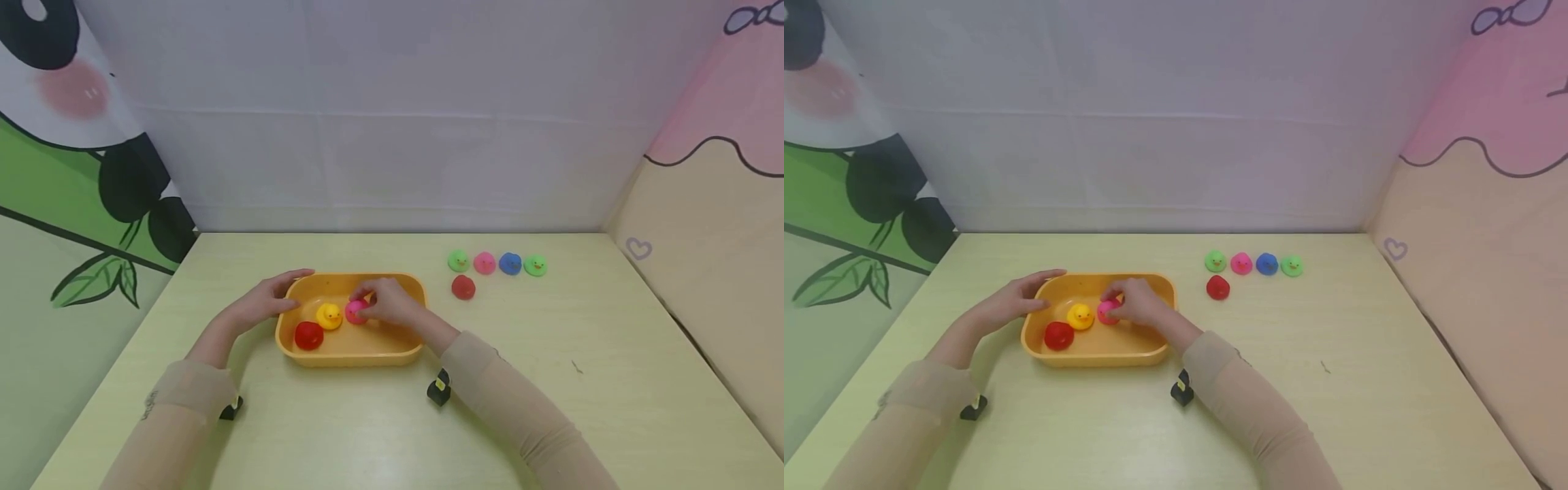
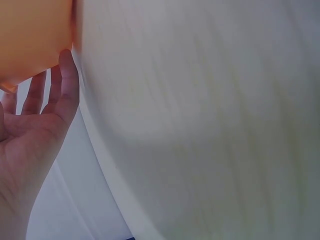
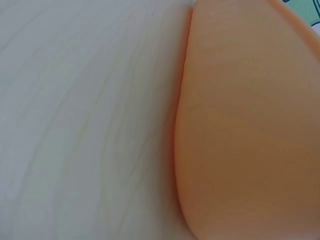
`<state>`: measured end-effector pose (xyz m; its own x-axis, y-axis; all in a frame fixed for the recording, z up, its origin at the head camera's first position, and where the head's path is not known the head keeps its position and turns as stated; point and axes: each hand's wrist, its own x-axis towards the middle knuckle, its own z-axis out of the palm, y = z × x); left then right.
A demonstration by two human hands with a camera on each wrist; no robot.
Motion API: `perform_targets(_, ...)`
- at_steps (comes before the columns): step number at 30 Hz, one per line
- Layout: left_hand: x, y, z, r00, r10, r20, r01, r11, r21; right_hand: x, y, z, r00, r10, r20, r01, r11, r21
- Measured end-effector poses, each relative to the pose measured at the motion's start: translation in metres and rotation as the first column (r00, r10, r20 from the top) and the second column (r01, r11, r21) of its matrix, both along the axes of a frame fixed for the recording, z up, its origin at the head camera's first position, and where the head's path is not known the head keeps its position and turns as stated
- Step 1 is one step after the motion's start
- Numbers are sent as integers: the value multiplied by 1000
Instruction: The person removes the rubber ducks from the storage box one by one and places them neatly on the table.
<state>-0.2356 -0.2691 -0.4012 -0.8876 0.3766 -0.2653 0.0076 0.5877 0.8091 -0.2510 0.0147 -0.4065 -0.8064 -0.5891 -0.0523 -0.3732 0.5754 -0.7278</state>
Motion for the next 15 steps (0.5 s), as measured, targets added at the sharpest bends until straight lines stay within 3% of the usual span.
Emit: perform_targets(15,-7,-2,-9,1000,-4,4,4,1000,22,2,9,10,1000,18,16,-18,1000,10)
